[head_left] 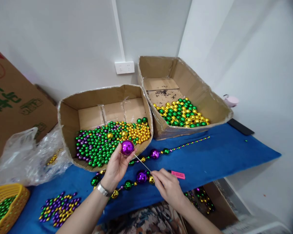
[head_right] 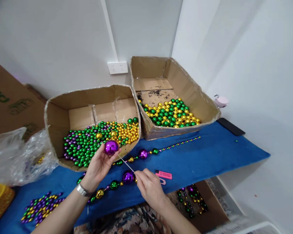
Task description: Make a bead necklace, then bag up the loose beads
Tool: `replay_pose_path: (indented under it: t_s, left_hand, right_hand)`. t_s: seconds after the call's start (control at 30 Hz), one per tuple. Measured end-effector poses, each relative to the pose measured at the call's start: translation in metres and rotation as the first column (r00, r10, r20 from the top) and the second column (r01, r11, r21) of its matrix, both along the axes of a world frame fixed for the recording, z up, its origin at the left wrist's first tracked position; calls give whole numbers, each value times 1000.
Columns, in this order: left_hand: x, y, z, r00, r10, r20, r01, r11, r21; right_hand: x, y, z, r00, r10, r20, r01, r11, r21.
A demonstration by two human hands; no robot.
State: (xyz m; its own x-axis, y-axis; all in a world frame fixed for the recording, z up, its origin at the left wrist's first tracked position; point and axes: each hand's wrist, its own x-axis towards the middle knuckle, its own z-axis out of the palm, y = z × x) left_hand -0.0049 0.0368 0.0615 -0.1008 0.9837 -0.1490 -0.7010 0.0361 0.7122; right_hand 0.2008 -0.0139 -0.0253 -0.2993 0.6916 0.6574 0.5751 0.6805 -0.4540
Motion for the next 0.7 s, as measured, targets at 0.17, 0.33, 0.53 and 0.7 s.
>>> replay_pose_path:
  t_s: [0.17, 0.33, 0.53, 0.7]
  left_hand:
    - [-1, 0, -6, 995, 17, -102, -2, 989, 151]
    - [3, -5, -5, 933, 184, -309, -92, 953, 290]
    - [5, -10, -8, 884, 177, -432, -30, 945, 325]
    - [14, -18, -16, 925, -19, -380, 120, 963, 242]
  right_hand:
    - [2, 1, -6, 995, -55, 86, 50, 997, 61]
    - [1, -3, -3, 980, -113, 163, 94, 988, 120]
    - [-2, -8, 9, 999, -27, 28, 27, 1000, 9]
    - [-6, 1, 4, 996, -82, 23, 81, 996, 44]
